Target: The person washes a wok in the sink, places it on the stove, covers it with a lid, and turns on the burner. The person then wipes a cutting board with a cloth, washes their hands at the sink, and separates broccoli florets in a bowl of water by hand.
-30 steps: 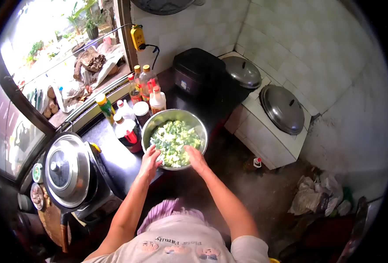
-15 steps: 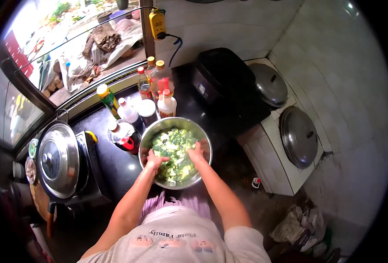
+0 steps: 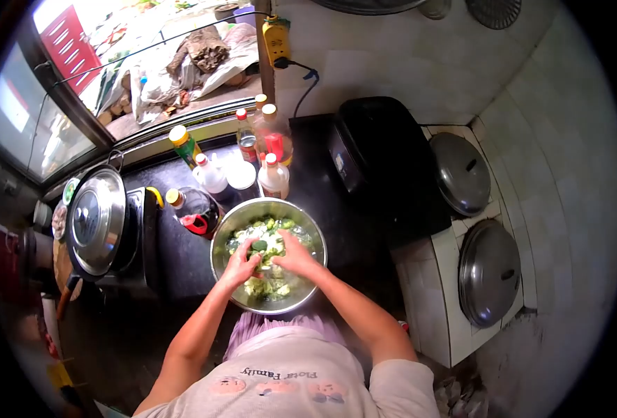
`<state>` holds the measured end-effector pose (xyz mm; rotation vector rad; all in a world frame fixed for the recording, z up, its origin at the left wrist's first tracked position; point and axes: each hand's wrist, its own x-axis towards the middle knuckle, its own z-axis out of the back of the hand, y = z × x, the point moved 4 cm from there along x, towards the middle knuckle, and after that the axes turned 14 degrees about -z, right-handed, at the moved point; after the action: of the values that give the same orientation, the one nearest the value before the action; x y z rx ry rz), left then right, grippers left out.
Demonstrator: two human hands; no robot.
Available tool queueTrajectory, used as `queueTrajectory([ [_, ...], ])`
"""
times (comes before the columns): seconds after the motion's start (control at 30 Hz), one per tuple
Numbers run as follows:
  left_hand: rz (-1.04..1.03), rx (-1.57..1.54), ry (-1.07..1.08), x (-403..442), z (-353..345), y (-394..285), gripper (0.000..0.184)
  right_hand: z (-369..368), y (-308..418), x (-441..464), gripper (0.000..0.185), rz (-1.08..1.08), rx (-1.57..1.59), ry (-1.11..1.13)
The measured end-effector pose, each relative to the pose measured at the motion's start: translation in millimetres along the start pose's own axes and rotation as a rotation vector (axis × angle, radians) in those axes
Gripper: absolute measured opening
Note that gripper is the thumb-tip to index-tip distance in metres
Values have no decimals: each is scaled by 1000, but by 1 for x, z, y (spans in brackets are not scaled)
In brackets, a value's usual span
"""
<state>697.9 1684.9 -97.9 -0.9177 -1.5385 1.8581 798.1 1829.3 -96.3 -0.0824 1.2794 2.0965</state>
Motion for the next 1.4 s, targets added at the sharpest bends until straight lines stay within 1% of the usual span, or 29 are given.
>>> queueTrajectory([
  [0.1,-133,336,27,10,21,17,64,15,11,9,70,14,47,182],
  [0.13,-154,482,5,12,29,16,70,22,9,16,65,-10,-81,73],
  [0.17,-117,627,-26,13,37,-5,75,25,-1,27,64,-60,-109,21],
  [0.2,27,640,-45,19,45,7,85,24,-8,38,65,-77,-98,-31],
  [0.23,35,606,-115,30,49,37,95,22,-16,49,67,-94,-87,-84],
  [0.3,103,587,-121,36,27,43,103,-4,-28,65,71,-279,-72,-16],
  [0.33,168,592,-77,35,10,45,106,-14,-31,65,72,-351,107,63],
  [0.37,134,556,-137,32,-4,41,99,-25,-35,64,73,-424,284,143],
  [0.4,98,348,-136,32,-7,47,93,-35,-35,67,70,-394,434,108],
  [0.43,61,139,-137,32,-11,55,88,-40,-40,68,67,-438,544,260],
  [0.5,173,-42,-111,16,-10,47,73,-28,-22,46,61,-538,768,568],
  [0.53,114,-85,-144,9,-9,40,69,-23,-20,43,47,-469,770,608],
  [0.63,-7,-145,-167,-6,-3,9,48,-2,-5,41,36,-189,495,568],
  [0.7,0,-244,-195,-14,-1,8,43,8,8,31,35,-53,288,533],
  [0.73,-32,-330,-241,-20,-3,5,46,9,12,27,37,47,177,554],
  [0.77,50,-219,-230,-28,-4,5,50,10,13,23,39,144,67,572],
  [0.83,210,0,-204,-42,2,9,58,13,-16,32,46,-46,101,464],
  [0.9,268,101,-300,-48,4,43,73,21,-31,36,55,-232,129,349],
  [0.93,300,149,-347,-51,4,59,81,30,-31,30,65,-380,109,331],
  [1.0,482,36,-473,-50,-11,67,87,25,-18,12,68,-552,295,371],
  [1.03,513,-127,-465,-45,-26,87,85,12,-23,8,69,-608,400,417],
  [1.07,490,-275,-444,-45,-44,69,83,0,-28,3,69,-670,503,457],
  [1.1,461,-421,-424,-44,-58,49,80,-29,-59,23,59,-529,559,529],
  [1.17,417,-563,-325,-39,-71,39,76,-45,-68,35,51,-545,485,531],
  [1.2,362,-484,-350,-37,-69,40,71,-46,-62,38,39,-394,588,495],
  [1.23,295,-425,-342,-36,-65,40,68,-43,-64,39,39,-336,577,514],
  [1.3,161,-310,-321,-33,-52,39,63,-2,-11,17,38,-222,553,547],
  [1.33,65,-222,-343,-31,-45,30,58,0,-17,24,42,-255,475,507],
  [1.4,-12,-35,-349,-28,-30,13,51,4,-25,27,48,-160,273,351],
])
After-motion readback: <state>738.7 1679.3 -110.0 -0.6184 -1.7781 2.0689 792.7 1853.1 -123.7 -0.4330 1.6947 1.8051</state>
